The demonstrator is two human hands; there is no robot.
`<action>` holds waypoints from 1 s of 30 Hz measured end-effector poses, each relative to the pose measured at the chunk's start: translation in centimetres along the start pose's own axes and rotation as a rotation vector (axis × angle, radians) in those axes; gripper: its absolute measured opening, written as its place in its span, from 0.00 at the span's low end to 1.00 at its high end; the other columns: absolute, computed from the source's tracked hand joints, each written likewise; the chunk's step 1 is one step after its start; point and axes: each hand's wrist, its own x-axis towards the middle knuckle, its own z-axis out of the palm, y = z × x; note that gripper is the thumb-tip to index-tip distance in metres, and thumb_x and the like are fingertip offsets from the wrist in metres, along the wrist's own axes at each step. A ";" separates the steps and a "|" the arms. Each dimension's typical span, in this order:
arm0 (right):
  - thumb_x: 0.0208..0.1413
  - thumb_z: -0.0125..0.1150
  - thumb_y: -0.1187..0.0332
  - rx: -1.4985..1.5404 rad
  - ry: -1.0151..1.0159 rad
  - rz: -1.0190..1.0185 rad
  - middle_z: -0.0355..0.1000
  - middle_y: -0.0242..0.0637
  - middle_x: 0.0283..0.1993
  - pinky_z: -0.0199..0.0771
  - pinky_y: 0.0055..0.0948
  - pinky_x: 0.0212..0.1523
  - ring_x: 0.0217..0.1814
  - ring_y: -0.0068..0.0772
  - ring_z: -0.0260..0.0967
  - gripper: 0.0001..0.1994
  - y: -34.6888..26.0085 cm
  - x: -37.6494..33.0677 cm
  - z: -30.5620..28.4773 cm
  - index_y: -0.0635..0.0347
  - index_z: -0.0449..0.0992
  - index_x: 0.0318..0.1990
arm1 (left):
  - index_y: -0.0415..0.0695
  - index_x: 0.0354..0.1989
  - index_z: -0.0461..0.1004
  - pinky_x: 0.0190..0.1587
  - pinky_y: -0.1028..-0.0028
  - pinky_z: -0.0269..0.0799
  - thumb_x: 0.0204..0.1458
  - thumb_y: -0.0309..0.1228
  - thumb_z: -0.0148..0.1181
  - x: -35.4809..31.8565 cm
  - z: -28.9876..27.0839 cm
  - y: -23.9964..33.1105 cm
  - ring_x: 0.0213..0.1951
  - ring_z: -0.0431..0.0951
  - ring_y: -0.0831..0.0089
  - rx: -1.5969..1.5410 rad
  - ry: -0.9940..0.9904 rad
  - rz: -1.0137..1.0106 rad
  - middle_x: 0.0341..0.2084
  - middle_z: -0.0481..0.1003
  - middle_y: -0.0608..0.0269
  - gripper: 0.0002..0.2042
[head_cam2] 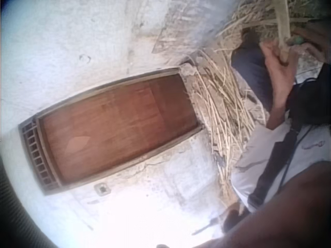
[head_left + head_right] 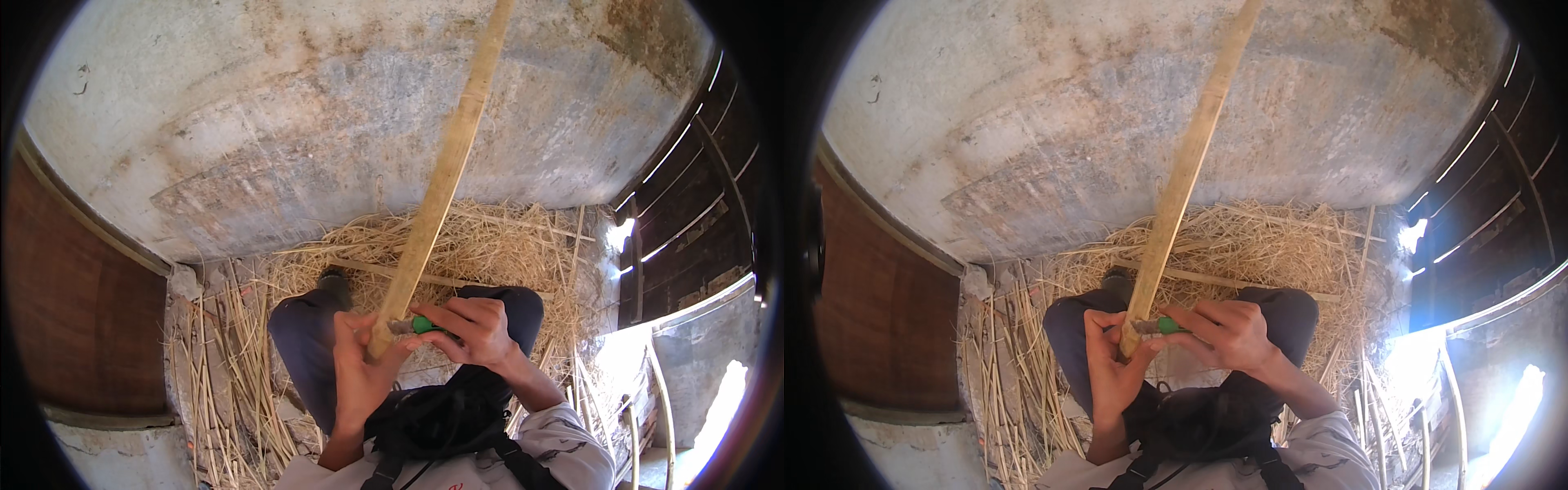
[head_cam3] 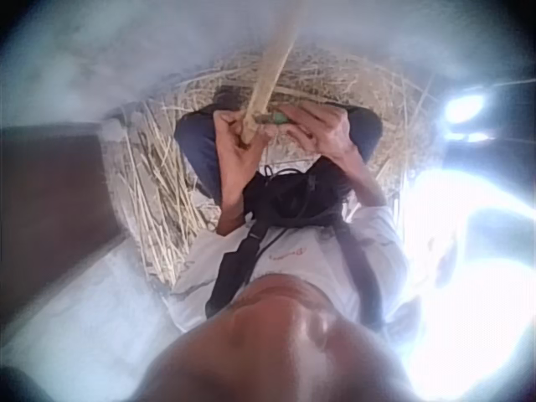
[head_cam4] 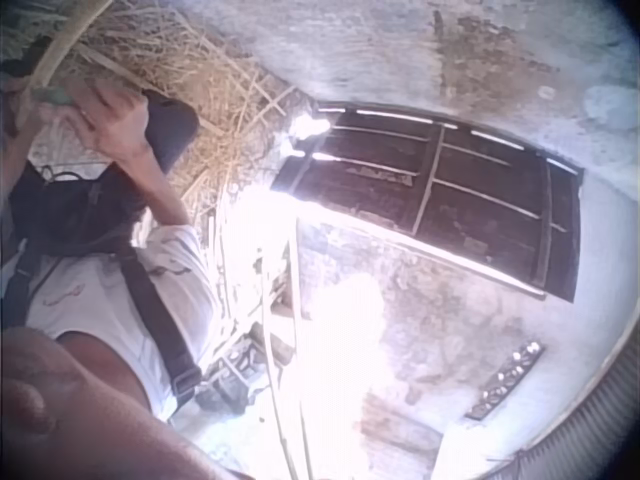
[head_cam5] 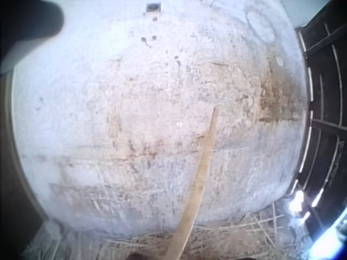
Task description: The person shaves a long wooden stick using a small utility knife and a machete. The person first uses the utility knife to remove thin shavings from the wood and then uses a machete to chop or scrape the surface while sitting on a floor covered in straw.
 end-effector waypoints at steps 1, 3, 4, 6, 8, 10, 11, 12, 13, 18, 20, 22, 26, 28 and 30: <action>0.49 0.78 0.57 0.016 -0.016 0.000 0.67 0.25 0.24 0.68 0.28 0.21 0.19 0.24 0.67 0.24 0.1 -0.1 -0.2 0.50 0.86 0.54 | 0.43 0.50 0.55 0.44 0.81 0.76 0.57 0.15 0.70 0.0 0.0 0.4 0.44 0.82 0.78 -0.048 -0.020 -0.020 0.45 0.82 0.50 0.26; 0.49 0.78 0.57 0.048 -0.047 -0.001 0.68 0.25 0.25 0.69 0.29 0.21 0.20 0.25 0.68 0.24 0.2 -0.2 -0.5 0.51 0.86 0.55 | 0.43 0.51 0.55 0.44 0.80 0.77 0.56 0.14 0.71 -0.1 0.1 1.3 0.44 0.82 0.78 -0.144 -0.059 -0.059 0.46 0.82 0.51 0.27; 0.49 0.78 0.58 0.061 -0.051 0.004 0.68 0.26 0.26 0.69 0.29 0.21 0.20 0.26 0.68 0.24 0.1 -0.3 -0.4 0.51 0.85 0.56 | 0.43 0.51 0.55 0.44 0.80 0.77 0.56 0.14 0.71 -0.1 0.1 1.1 0.44 0.82 0.78 -0.113 -0.060 -0.044 0.46 0.82 0.51 0.27; 0.50 0.78 0.59 0.086 -0.058 0.016 0.69 0.26 0.26 0.69 0.29 0.21 0.20 0.26 0.69 0.25 0.0 -0.6 -0.2 0.51 0.85 0.57 | 0.43 0.51 0.55 0.44 0.80 0.78 0.55 0.13 0.70 -0.1 0.1 0.3 0.45 0.82 0.77 -0.050 -0.061 -0.013 0.47 0.81 0.51 0.27; 0.50 0.77 0.59 0.098 -0.064 0.028 0.69 0.26 0.26 0.69 0.30 0.21 0.20 0.26 0.69 0.24 0.0 -0.7 -0.2 0.51 0.85 0.56 | 0.43 0.52 0.55 0.44 0.80 0.77 0.56 0.13 0.69 0.0 0.1 -0.3 0.45 0.83 0.77 -0.076 -0.065 -0.001 0.47 0.82 0.51 0.27; 0.50 0.77 0.59 0.118 -0.064 0.026 0.69 0.26 0.26 0.69 0.30 0.21 0.20 0.26 0.69 0.24 0.1 -0.7 -0.1 0.51 0.85 0.56 | 0.43 0.52 0.55 0.45 0.80 0.77 0.57 0.12 0.68 0.1 0.2 -0.3 0.45 0.83 0.77 -0.120 -0.078 -0.013 0.46 0.82 0.51 0.26; 0.50 0.77 0.59 0.131 -0.062 0.018 0.68 0.26 0.26 0.69 0.30 0.21 0.20 0.26 0.69 0.24 0.2 -0.8 0.0 0.51 0.86 0.56 | 0.43 0.52 0.55 0.45 0.80 0.77 0.58 0.12 0.68 0.1 0.1 -0.1 0.45 0.83 0.77 -0.151 -0.089 -0.032 0.46 0.82 0.51 0.26; 0.50 0.78 0.59 0.144 -0.059 0.009 0.68 0.26 0.26 0.68 0.30 0.21 0.20 0.26 0.69 0.24 0.3 -0.8 0.0 0.52 0.86 0.56 | 0.43 0.52 0.55 0.45 0.80 0.77 0.58 0.12 0.67 0.1 0.1 0.0 0.46 0.83 0.77 -0.182 -0.099 -0.050 0.46 0.82 0.51 0.25; 0.50 0.78 0.59 0.143 -0.057 0.004 0.68 0.26 0.25 0.68 0.30 0.21 0.20 0.25 0.68 0.23 0.3 -0.8 0.1 0.52 0.86 0.56 | 0.43 0.52 0.55 0.45 0.80 0.77 0.59 0.13 0.67 0.0 0.1 -0.1 0.46 0.83 0.77 -0.198 -0.097 -0.048 0.46 0.82 0.51 0.25; 0.50 0.78 0.59 0.097 -0.036 -0.008 0.67 0.25 0.24 0.68 0.29 0.20 0.19 0.25 0.67 0.23 -0.2 -0.4 0.0 0.52 0.86 0.55 | 0.44 0.52 0.55 0.46 0.80 0.76 0.60 0.14 0.66 -0.2 0.4 0.0 0.45 0.82 0.77 -0.198 -0.052 -0.023 0.44 0.82 0.50 0.24; 0.51 0.77 0.57 0.101 -0.024 -0.016 0.67 0.27 0.24 0.65 0.30 0.20 0.18 0.28 0.67 0.22 -0.2 -0.5 0.2 0.57 0.86 0.53 | 0.42 0.51 0.56 0.47 0.77 0.79 0.60 0.13 0.66 -0.2 0.3 -0.1 0.48 0.83 0.74 -0.204 -0.063 -0.005 0.47 0.80 0.48 0.23; 0.51 0.77 0.57 0.086 -0.014 -0.014 0.66 0.27 0.23 0.65 0.30 0.20 0.18 0.27 0.66 0.22 -0.3 -0.5 0.3 0.57 0.86 0.52 | 0.42 0.51 0.55 0.47 0.78 0.78 0.60 0.14 0.67 -0.2 0.3 -0.1 0.47 0.82 0.74 -0.193 -0.063 0.002 0.47 0.80 0.48 0.23; 0.48 0.79 0.56 0.037 0.007 -0.002 0.64 0.24 0.22 0.67 0.28 0.20 0.18 0.23 0.65 0.22 -0.5 -0.7 0.4 0.52 0.87 0.51 | 0.42 0.49 0.56 0.47 0.78 0.78 0.59 0.14 0.68 -0.1 0.3 -0.3 0.47 0.82 0.76 -0.160 -0.052 0.002 0.46 0.81 0.49 0.23; 0.48 0.79 0.55 0.018 0.021 -0.001 0.63 0.23 0.22 0.67 0.28 0.20 0.18 0.23 0.65 0.22 -0.4 -0.9 0.6 0.51 0.87 0.51 | 0.40 0.49 0.57 0.47 0.78 0.78 0.58 0.14 0.69 -0.1 0.3 -0.7 0.48 0.81 0.75 -0.157 -0.049 0.002 0.47 0.80 0.49 0.23; 0.48 0.79 0.55 -0.004 0.036 0.003 0.63 0.23 0.22 0.66 0.27 0.20 0.18 0.22 0.65 0.21 -0.5 -1.0 0.7 0.51 0.87 0.50 | 0.40 0.49 0.57 0.47 0.78 0.78 0.57 0.14 0.70 0.0 0.4 -0.8 0.48 0.81 0.76 -0.156 -0.042 0.000 0.47 0.80 0.49 0.24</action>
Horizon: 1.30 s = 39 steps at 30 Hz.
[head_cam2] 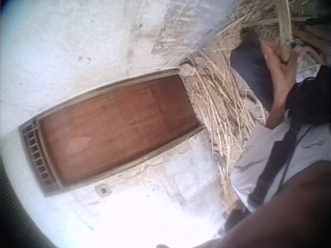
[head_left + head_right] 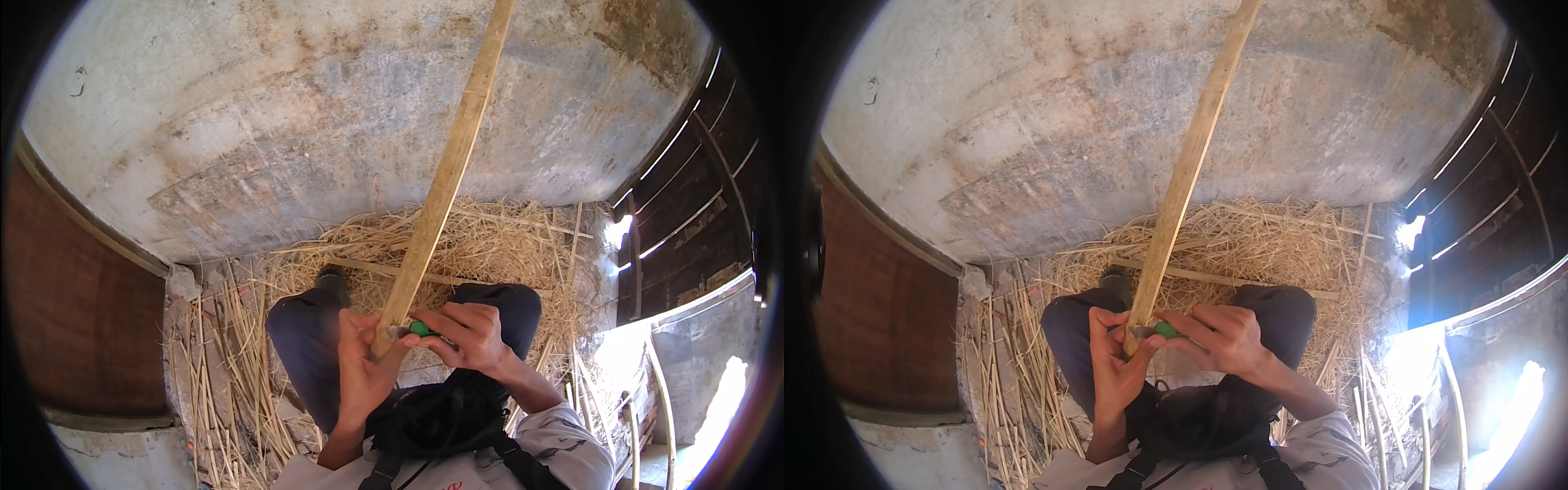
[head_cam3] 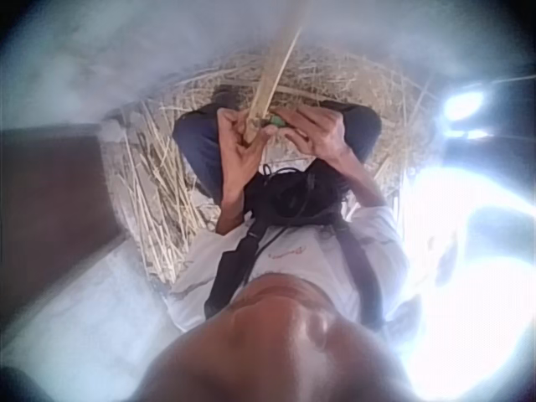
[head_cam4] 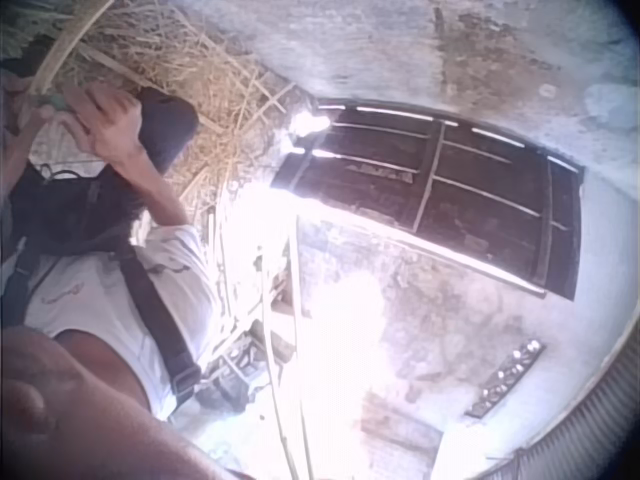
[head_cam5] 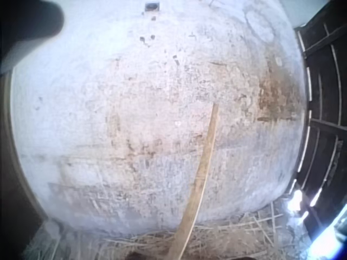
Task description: The person shaves a long wooden stick using a small utility knife and a machete. The person first uses the utility knife to remove thin shavings from the wood and then uses a machete to chop or scrape the surface while sitting on a floor covered in straw.
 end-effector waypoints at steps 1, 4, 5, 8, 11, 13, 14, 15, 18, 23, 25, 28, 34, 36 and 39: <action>0.48 0.79 0.55 -0.006 0.014 0.006 0.63 0.23 0.22 0.66 0.27 0.20 0.18 0.22 0.65 0.21 0.0 -0.1 0.1 0.51 0.88 0.49 | 0.40 0.48 0.57 0.46 0.78 0.77 0.57 0.14 0.70 0.0 0.1 0.0 0.48 0.81 0.76 -0.016 0.006 -0.008 0.47 0.80 0.49 0.23; 0.49 0.79 0.55 -0.030 0.041 0.018 0.63 0.23 0.22 0.66 0.27 0.20 0.18 0.22 0.65 0.20 -0.1 -0.2 0.2 0.50 0.88 0.49 | 0.40 0.48 0.58 0.46 0.78 0.77 0.57 0.14 0.70 0.1 0.4 0.3 0.48 0.81 0.77 -0.036 0.022 -0.020 0.46 0.80 0.51 0.23; 0.49 0.79 0.55 -0.042 0.041 0.019 0.62 0.23 0.22 0.66 0.27 0.20 0.19 0.22 0.65 0.20 -0.3 0.0 0.1 0.50 0.88 0.49 | 0.40 0.49 0.59 0.46 0.78 0.77 0.57 0.14 0.71 0.1 0.4 0.4 0.48 0.81 0.77 -0.025 0.025 -0.015 0.46 0.80 0.51 0.23; 0.48 0.79 0.55 -0.053 0.051 0.013 0.62 0.23 0.21 0.66 0.27 0.20 0.19 0.22 0.65 0.21 -0.1 0.0 0.2 0.50 0.88 0.49 | 0.42 0.48 0.56 0.43 0.81 0.76 0.59 0.16 0.70 0.3 0.6 0.1 0.44 0.81 0.79 0.018 0.049 0.009 0.43 0.82 0.52 0.23; 0.48 0.79 0.54 -0.058 0.047 0.012 0.61 0.23 0.21 0.66 0.28 0.20 0.19 0.23 0.64 0.21 0.3 -0.2 0.3 0.50 0.88 0.49 | 0.43 0.49 0.55 0.43 0.81 0.76 0.60 0.16 0.69 0.4 0.7 0.2 0.43 0.82 0.79 0.060 0.049 0.015 0.42 0.82 0.51 0.23; 0.48 0.79 0.54 -0.060 0.050 0.015 0.61 0.23 0.21 0.65 0.27 0.19 0.19 0.23 0.64 0.22 0.2 -0.2 0.3 0.50 0.88 0.50 | 0.43 0.49 0.55 0.44 0.81 0.76 0.60 0.16 0.68 0.3 0.8 0.4 0.44 0.81 0.79 0.075 0.040 0.014 0.44 0.81 0.50 0.23; 0.48 0.79 0.54 -0.060 0.057 0.016 0.61 0.23 0.21 0.65 0.27 0.19 0.18 0.23 0.63 0.22 0.1 0.0 0.2 0.50 0.88 0.50 | 0.43 0.50 0.55 0.45 0.81 0.75 0.61 0.16 0.67 0.1 0.8 0.5 0.45 0.81 0.78 0.077 0.037 0.015 0.45 0.81 0.50 0.23; 0.48 0.79 0.54 -0.059 0.064 0.017 0.61 0.23 0.21 0.64 0.27 0.19 0.18 0.23 0.63 0.22 0.0 0.1 0.1 0.50 0.88 0.50 | 0.43 0.50 0.55 0.45 0.80 0.75 0.61 0.16 0.67 0.0 0.9 0.5 0.46 0.80 0.78 0.078 0.033 0.016 0.46 0.80 0.49 0.23; 0.47 0.78 0.54 -0.075 0.045 -0.013 0.61 0.22 0.21 0.63 0.27 0.19 0.18 0.22 0.62 0.23 0.4 0.2 -0.3 0.49 0.88 0.51 | 0.42 0.51 0.55 0.48 0.80 0.74 0.62 0.16 0.65 -0.7 0.4 0.2 0.49 0.79 0.77 0.186 0.004 -0.002 0.49 0.78 0.47 0.22; 0.47 0.78 0.53 -0.074 0.047 -0.028 0.61 0.22 0.21 0.63 0.26 0.19 0.18 0.21 0.61 0.23 0.5 0.2 -0.4 0.49 0.88 0.51 | 0.40 0.52 0.55 0.49 0.80 0.72 0.65 0.20 0.64 -0.7 0.2 0.9 0.49 0.77 0.77 0.290 -0.015 0.066 0.49 0.77 0.47 0.20; 0.47 0.78 0.53 -0.073 0.049 -0.035 0.61 0.22 0.21 0.63 0.26 0.19 0.18 0.21 0.61 0.24 0.5 0.3 -0.4 0.49 0.88 0.52 | 0.39 0.52 0.56 0.49 0.80 0.72 0.65 0.21 0.64 -0.8 0.4 1.4 0.49 0.77 0.77 0.277 -0.017 0.065 0.49 0.77 0.48 0.19; 0.48 0.78 0.54 -0.088 0.033 -0.043 0.62 0.22 0.22 0.64 0.26 0.19 0.18 0.21 0.63 0.23 0.4 0.5 -0.6 0.49 0.88 0.52 | 0.38 0.52 0.56 0.48 0.80 0.72 0.66 0.21 0.64 -0.8 0.4 1.7 0.48 0.77 0.77 0.267 -0.019 0.054 0.49 0.77 0.48 0.19; 0.62 0.71 0.64 -0.207 0.342 0.388 0.77 0.35 0.27 0.71 0.32 0.26 0.22 0.31 0.71 0.12 7.3 1.4 -2.1 0.59 0.86 0.48 | 0.38 0.53 0.57 0.45 0.80 0.72 0.64 0.19 0.64 -3.5 -0.5 0.5 0.43 0.78 0.78 0.352 -0.073 -0.002 0.44 0.79 0.52 0.20; 0.66 0.67 0.63 -0.135 0.447 0.485 0.76 0.34 0.25 0.69 0.29 0.28 0.24 0.24 0.69 0.13 9.5 1.8 -3.7 0.63 0.84 0.49 | 0.39 0.54 0.57 0.43 0.80 0.72 0.63 0.18 0.64 -5.0 -1.0 0.6 0.41 0.78 0.79 0.270 -0.126 -0.098 0.39 0.79 0.57 0.20; 0.70 0.62 0.61 -0.014 0.376 0.638 0.73 0.33 0.23 0.65 0.24 0.30 0.25 0.20 0.66 0.14 8.5 0.7 -4.6 0.63 0.84 0.51 | 0.42 0.56 0.58 0.38 0.81 0.71 0.62 0.16 0.65 -3.8 -1.0 0.5 0.35 0.76 0.82 0.327 -0.061 -0.038 0.33 0.78 0.63 0.22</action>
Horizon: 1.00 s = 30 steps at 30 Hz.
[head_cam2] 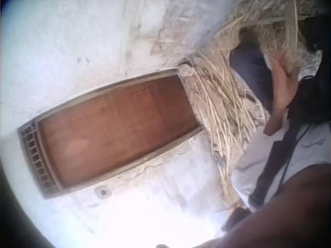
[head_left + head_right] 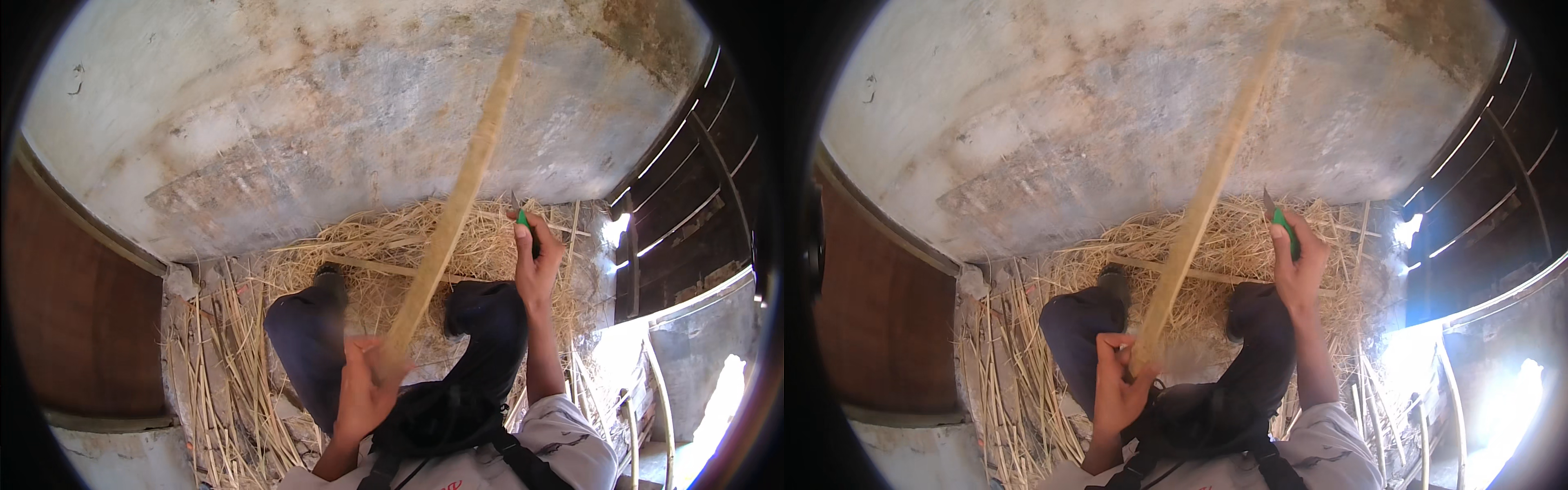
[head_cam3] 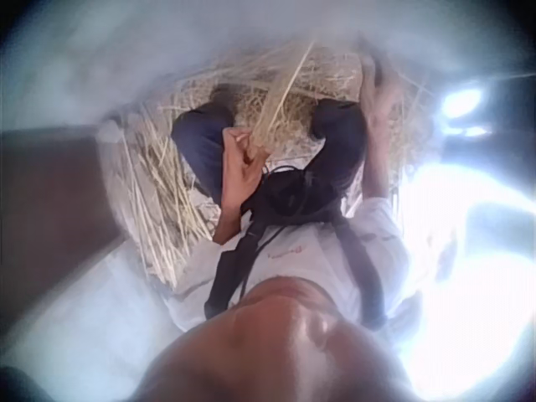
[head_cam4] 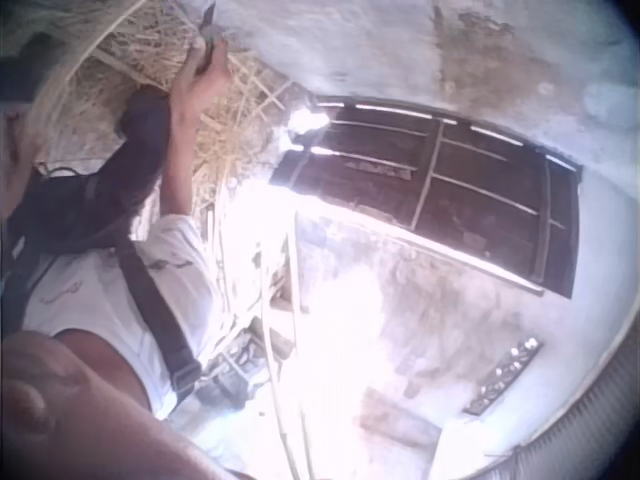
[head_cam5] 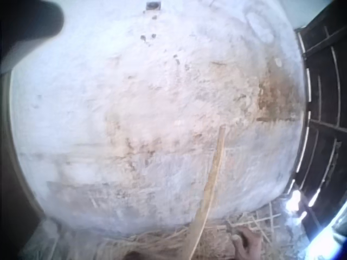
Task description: The person shaves a long wooden stick using a small utility knife and a machete. The person first uses the utility knife to remove thin shavings from the wood and then uses a machete to chop or scrape the surface while sitting on a floor covered in straw.
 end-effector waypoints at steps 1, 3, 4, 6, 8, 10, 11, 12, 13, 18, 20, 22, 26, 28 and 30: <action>0.71 0.61 0.60 0.028 -0.029 0.048 0.72 0.31 0.25 0.65 0.23 0.30 0.24 0.21 0.65 0.15 -0.2 -0.7 0.0 0.64 0.83 0.50 | 0.42 0.56 0.58 0.37 0.82 0.69 0.62 0.16 0.65 0.5 -0.1 0.1 0.35 0.75 0.83 -0.036 0.007 -0.033 0.33 0.78 0.64 0.22; 0.71 0.62 0.58 0.152 -0.065 -0.058 0.73 0.31 0.26 0.65 0.23 0.31 0.25 0.20 0.66 0.15 -0.1 -1.7 0.3 0.64 0.82 0.47 | 0.43 0.57 0.58 0.35 0.82 0.67 0.61 0.16 0.66 1.4 -0.3 0.3 0.33 0.73 0.85 -0.109 0.022 -0.098 0.32 0.77 0.67 0.24; 0.70 0.62 0.58 0.221 -0.081 -0.105 0.74 0.31 0.27 0.65 0.23 0.31 0.25 0.20 0.66 0.16 -0.1 -2.4 0.7 0.64 0.82 0.46 | 0.43 0.58 0.58 0.35 0.83 0.66 0.61 0.16 0.66 1.7 -0.4 0.7 0.33 0.72 0.86 -0.130 0.022 -0.107 0.32 0.77 0.67 0.24; 0.65 0.68 0.58 0.227 -0.166 -0.249 0.77 0.34 0.30 0.70 0.27 0.30 0.26 0.27 0.72 0.14 -0.3 -3.8 1.3 0.62 0.82 0.43 | 0.43 0.58 0.58 0.34 0.83 0.64 0.60 0.16 0.66 2.0 -0.4 1.5 0.31 0.70 0.87 -0.173 0.021 -0.123 0.32 0.77 0.67 0.25; 0.61 0.72 0.59 0.235 -0.315 -0.391 0.79 0.36 0.32 0.73 0.30 0.29 0.27 0.33 0.75 0.14 -1.0 -4.5 1.5 0.60 0.83 0.43 | 0.43 0.59 0.58 0.34 0.83 0.65 0.60 0.15 0.67 2.0 -0.4 1.5 0.32 0.70 0.87 -0.223 0.018 -0.128 0.33 0.77 0.67 0.25; 0.58 0.74 0.58 0.233 -0.431 -0.463 0.80 0.36 0.33 0.75 0.32 0.30 0.29 0.38 0.77 0.15 -1.9 -4.5 1.5 0.59 0.83 0.43 | 0.43 0.59 0.58 0.35 0.83 0.66 0.59 0.15 0.67 2.0 -0.2 1.6 0.32 0.70 0.86 -0.271 0.013 -0.124 0.33 0.77 0.66 0.26; 0.56 0.76 0.57 0.230 -0.491 -0.497 0.81 0.36 0.34 0.76 0.33 0.30 0.30 0.40 0.78 0.15 -2.2 -4.6 1.6 0.58 0.84 0.43 | 0.43 0.59 0.58 0.35 0.83 0.67 0.59 0.14 0.67 2.1 0.0 1.6 0.32 0.70 0.86 -0.294 0.010 -0.119 0.34 0.77 0.66 0.26; 0.56 0.76 0.56 0.249 -0.490 -0.515 0.79 0.36 0.32 0.74 0.34 0.29 0.28 0.40 0.77 0.17 -2.2 -4.8 1.9 0.59 0.84 0.43 | 0.43 0.59 0.58 0.36 0.83 0.68 0.59 0.14 0.67 2.0 0.1 1.6 0.32 0.71 0.86 -0.317 0.008 -0.113 0.34 0.77 0.66 0.26; 0.55 0.76 0.54 0.266 -0.487 -0.534 0.78 0.36 0.31 0.72 0.34 0.28 0.27 0.41 0.75 0.18 -2.1 -4.9 2.3 0.59 0.84 0.42 | 0.43 0.59 0.58 0.36 0.82 0.68 0.58 0.14 0.67 2.1 0.2 1.5 0.33 0.71 0.86 -0.331 -0.010 -0.106 0.35 0.77 0.65 0.27; 0.53 0.77 0.53 0.283 -0.496 -0.602 0.75 0.35 0.28 0.68 0.35 0.25 0.23 0.39 0.71 0.19 -2.5 -5.3 2.9 0.59 0.85 0.43 | 0.42 0.58 0.57 0.40 0.81 0.73 0.57 0.11 0.66 2.1 0.4 1.0 0.38 0.77 0.83 -0.373 -0.041 -0.076 0.41 0.80 0.59 0.27; 0.52 0.78 0.53 0.260 -0.502 -0.639 0.74 0.34 0.28 0.66 0.34 0.24 0.22 0.38 0.70 0.20 -2.7 -5.6 3.1 0.58 0.85 0.43 | 0.42 0.57 0.57 0.43 0.79 0.76 0.57 0.10 0.66 2.0 0.6 0.7 0.42 0.80 0.81 -0.389 -0.034 -0.074 0.44 0.81 0.56 0.27; 0.51 0.78 0.53 0.230 -0.511 -0.650 0.74 0.34 0.28 0.66 0.34 0.23 0.22 0.37 0.69 0.20 -2.9 -5.5 2.9 0.58 0.86 0.43 | 0.42 0.56 0.56 0.46 0.78 0.78 0.56 0.09 0.65 2.0 0.6 0.7 0.45 0.81 0.78 -0.398 -0.042 -0.081 0.46 0.81 0.54 0.27; 0.48 0.79 0.57 0.176 -0.552 -0.637 0.78 0.32 0.34 0.74 0.33 0.27 0.27 0.38 0.75 0.19 -3.1 -5.7 2.2 0.55 0.85 0.46 | 0.42 0.54 0.56 0.49 0.76 0.80 0.57 0.09 0.64 2.0 0.5 0.8 0.49 0.82 0.75 -0.395 -0.080 -0.094 0.48 0.81 0.51 0.26; 0.47 0.79 0.57 0.150 -0.554 -0.637 0.78 0.31 0.33 0.73 0.33 0.26 0.26 0.36 0.75 0.20 -3.1 -5.7 2.2 0.54 0.85 0.46 | 0.43 0.54 0.55 0.50 0.76 0.79 0.58 0.09 0.62 1.9 0.6 0.4 0.49 0.82 0.75 -0.392 -0.077 -0.090 0.50 0.80 0.50 0.25; 0.47 0.79 0.56 0.133 -0.524 -0.641 0.77 0.30 0.32 0.72 0.33 0.25 0.25 0.35 0.74 0.20 -3.3 -5.8 2.3 0.54 0.85 0.45 | 0.43 0.54 0.55 0.50 0.77 0.78 0.60 0.09 0.60 1.8 0.9 0.3 0.50 0.81 0.75 -0.391 -0.053 -0.087 0.51 0.80 0.49 0.24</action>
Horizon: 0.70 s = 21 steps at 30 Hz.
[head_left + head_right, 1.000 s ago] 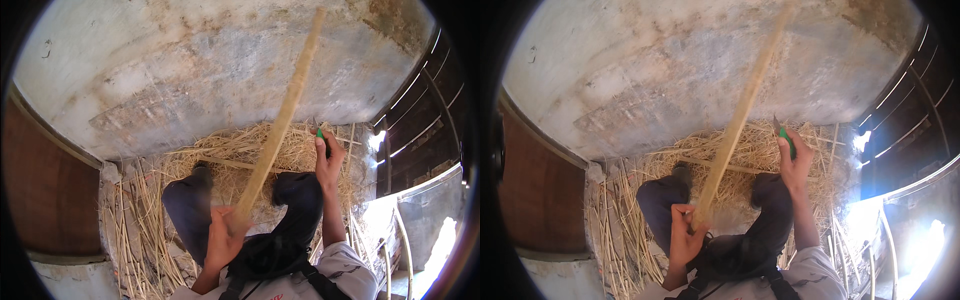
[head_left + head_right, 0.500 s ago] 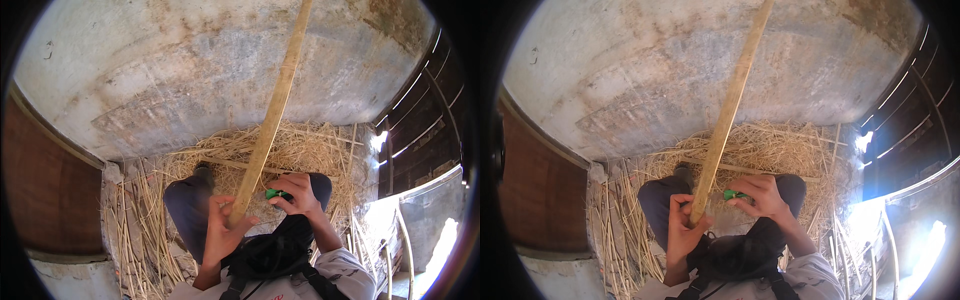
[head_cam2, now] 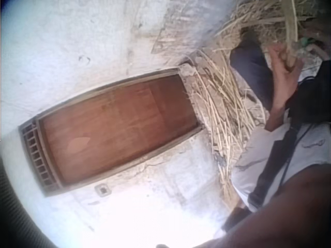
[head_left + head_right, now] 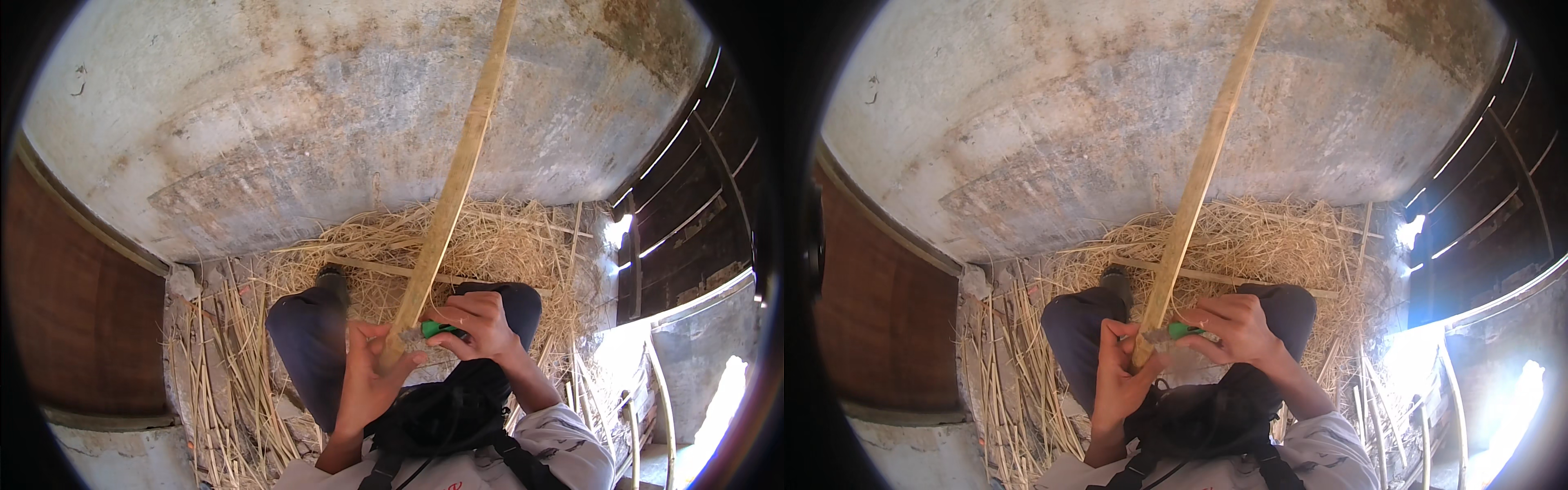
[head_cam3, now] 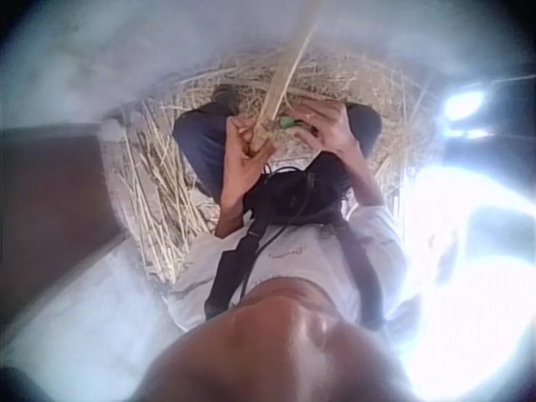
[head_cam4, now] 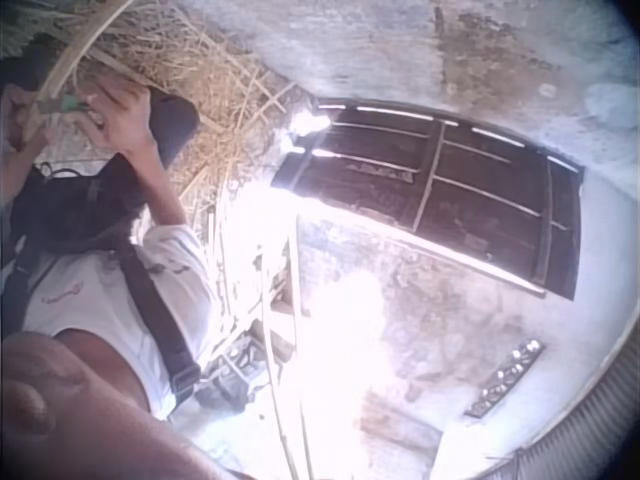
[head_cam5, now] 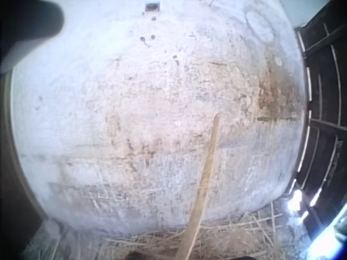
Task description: The person shaves a long wooden stick using a small utility knife and a machete. The person first uses the utility knife to remove thin shavings from the wood and then uses a machete to chop or scrape the surface while sitting on a floor covered in straw.
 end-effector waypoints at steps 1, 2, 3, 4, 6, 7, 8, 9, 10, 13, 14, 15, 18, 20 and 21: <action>0.47 0.79 0.56 -0.014 0.027 -0.003 0.77 0.30 0.32 0.72 0.32 0.25 0.24 0.35 0.73 0.20 -0.1 0.1 0.1 0.54 0.86 0.45 | 0.42 0.54 0.55 0.50 0.77 0.78 0.60 0.10 0.63 -0.1 0.0 0.0 0.51 0.80 0.74 -0.002 0.002 -0.005 0.52 0.78 0.48 0.24; 0.47 0.79 0.55 -0.029 0.055 -0.006 0.77 0.29 0.31 0.71 0.32 0.25 0.24 0.34 0.73 0.19 -0.3 0.2 0.2 0.54 0.86 0.45 | 0.41 0.54 0.56 0.50 0.76 0.77 0.59 0.12 0.65 -0.1 -0.1 -0.1 0.53 0.80 0.72 -0.004 0.003 -0.010 0.52 0.77 0.46 0.24; 0.48 0.79 0.55 -0.034 0.065 0.011 0.76 0.28 0.30 0.71 0.32 0.24 0.23 0.33 0.73 0.19 -0.4 0.4 -0.1 0.54 0.86 0.45 | 0.40 0.54 0.56 0.50 0.76 0.76 0.59 0.14 0.67 -0.2 -0.1 -0.1 0.54 0.79 0.71 -0.005 0.005 -0.015 0.53 0.76 0.44 0.24; 0.48 0.79 0.54 -0.040 0.075 0.028 0.76 0.28 0.29 0.71 0.32 0.24 0.23 0.33 0.72 0.19 -0.7 0.8 -0.6 0.54 0.86 0.45 | 0.40 0.54 0.56 0.50 0.76 0.76 0.60 0.14 0.67 -0.3 -0.1 0.0 0.54 0.79 0.71 0.016 0.002 -0.012 0.53 0.76 0.44 0.24; 0.48 0.78 0.53 -0.057 0.087 0.044 0.75 0.27 0.28 0.71 0.31 0.24 0.22 0.32 0.72 0.19 -0.8 1.1 -0.8 0.53 0.87 0.44 | 0.39 0.54 0.56 0.51 0.76 0.75 0.60 0.15 0.67 -0.5 -0.1 0.1 0.53 0.78 0.71 0.059 -0.003 -0.005 0.53 0.76 0.44 0.24; 0.49 0.78 0.53 -0.068 0.091 0.043 0.75 0.27 0.28 0.70 0.31 0.23 0.22 0.31 0.72 0.20 -0.9 1.2 -0.7 0.53 0.87 0.45 | 0.39 0.54 0.56 0.50 0.77 0.75 0.60 0.15 0.67 -0.5 -0.1 0.0 0.52 0.78 0.72 0.068 0.009 0.021 0.52 0.77 0.44 0.24; 0.49 0.78 0.52 -0.080 0.094 0.043 0.75 0.27 0.28 0.70 0.31 0.23 0.22 0.31 0.71 0.20 -1.0 1.3 -0.6 0.53 0.87 0.45 | 0.39 0.54 0.56 0.50 0.77 0.75 0.61 0.15 0.67 -0.5 -0.1 -0.2 0.51 0.79 0.72 0.077 0.022 0.048 0.51 0.77 0.44 0.23; 0.49 0.78 0.52 -0.085 0.098 0.041 0.75 0.27 0.28 0.70 0.31 0.23 0.21 0.31 0.71 0.20 -1.0 1.3 -0.5 0.53 0.87 0.44 | 0.38 0.54 0.56 0.49 0.77 0.75 0.61 0.15 0.67 -0.5 -0.1 -0.3 0.50 0.79 0.73 0.087 0.034 0.074 0.50 0.78 0.45 0.23; 0.49 0.78 0.52 -0.089 0.102 0.037 0.75 0.27 0.28 0.70 0.30 0.23 0.21 0.30 0.71 0.20 -1.0 1.4 -0.5 0.53 0.87 0.44 | 0.38 0.54 0.56 0.48 0.77 0.75 0.61 0.16 0.67 -0.5 -0.2 -0.3 0.50 0.79 0.73 0.102 0.034 0.077 0.48 0.78 0.45 0.23; 0.49 0.78 0.52 -0.101 0.115 0.032 0.74 0.27 0.27 0.70 0.30 0.23 0.21 0.30 0.71 0.19 -1.0 1.5 -0.5 0.53 0.87 0.44 | 0.37 0.53 0.57 0.46 0.77 0.75 0.60 0.17 0.68 -0.4 -0.4 -0.2 0.47 0.78 0.75 0.152 0.035 0.083 0.45 0.80 0.45 0.23; 0.49 0.78 0.52 -0.106 0.120 0.033 0.74 0.27 0.27 0.70 0.30 0.23 0.21 0.30 0.71 0.19 -1.0 1.5 -0.4 0.54 0.87 0.44 | 0.37 0.53 0.57 0.45 0.76 0.75 0.60 0.17 0.69 -0.4 -0.4 -0.1 0.46 0.78 0.75 0.171 0.033 0.082 0.43 0.80 0.45 0.23; 0.49 0.78 0.52 -0.107 0.118 0.034 0.74 0.27 0.27 0.69 0.30 0.23 0.21 0.30 0.70 0.19 -1.1 1.6 -0.4 0.53 0.87 0.44 | 0.36 0.53 0.57 0.44 0.76 0.75 0.60 0.18 0.69 -0.4 -0.5 0.0 0.45 0.78 0.76 0.190 0.031 0.081 0.42 0.80 0.45 0.23; 0.49 0.78 0.53 -0.122 0.109 0.035 0.75 0.27 0.27 0.70 0.30 0.23 0.21 0.30 0.71 0.19 -1.3 1.9 -0.6 0.54 0.87 0.44 | 0.36 0.53 0.58 0.42 0.76 0.75 0.60 0.18 0.69 -0.4 -0.8 0.0 0.43 0.78 0.77 0.205 0.030 0.100 0.40 0.81 0.46 0.23; 0.51 0.78 0.54 -0.145 0.094 0.035 0.76 0.28 0.28 0.72 0.31 0.25 0.23 0.32 0.74 0.18 -1.4 1.9 -0.8 0.55 0.87 0.44 | 0.36 0.52 0.58 0.41 0.76 0.75 0.61 0.18 0.69 -0.4 -0.6 -0.1 0.42 0.78 0.78 0.220 0.043 0.152 0.39 0.80 0.47 0.22; 0.51 0.78 0.56 -0.140 0.170 0.085 0.78 0.30 0.29 0.74 0.31 0.26 0.24 0.33 0.75 0.18 -1.0 1.8 -0.8 0.56 0.86 0.44 | 0.36 0.52 0.58 0.40 0.76 0.75 0.61 0.18 0.68 -0.3 -0.6 -0.2 0.41 0.78 0.78 0.228 0.049 0.178 0.38 0.80 0.47 0.22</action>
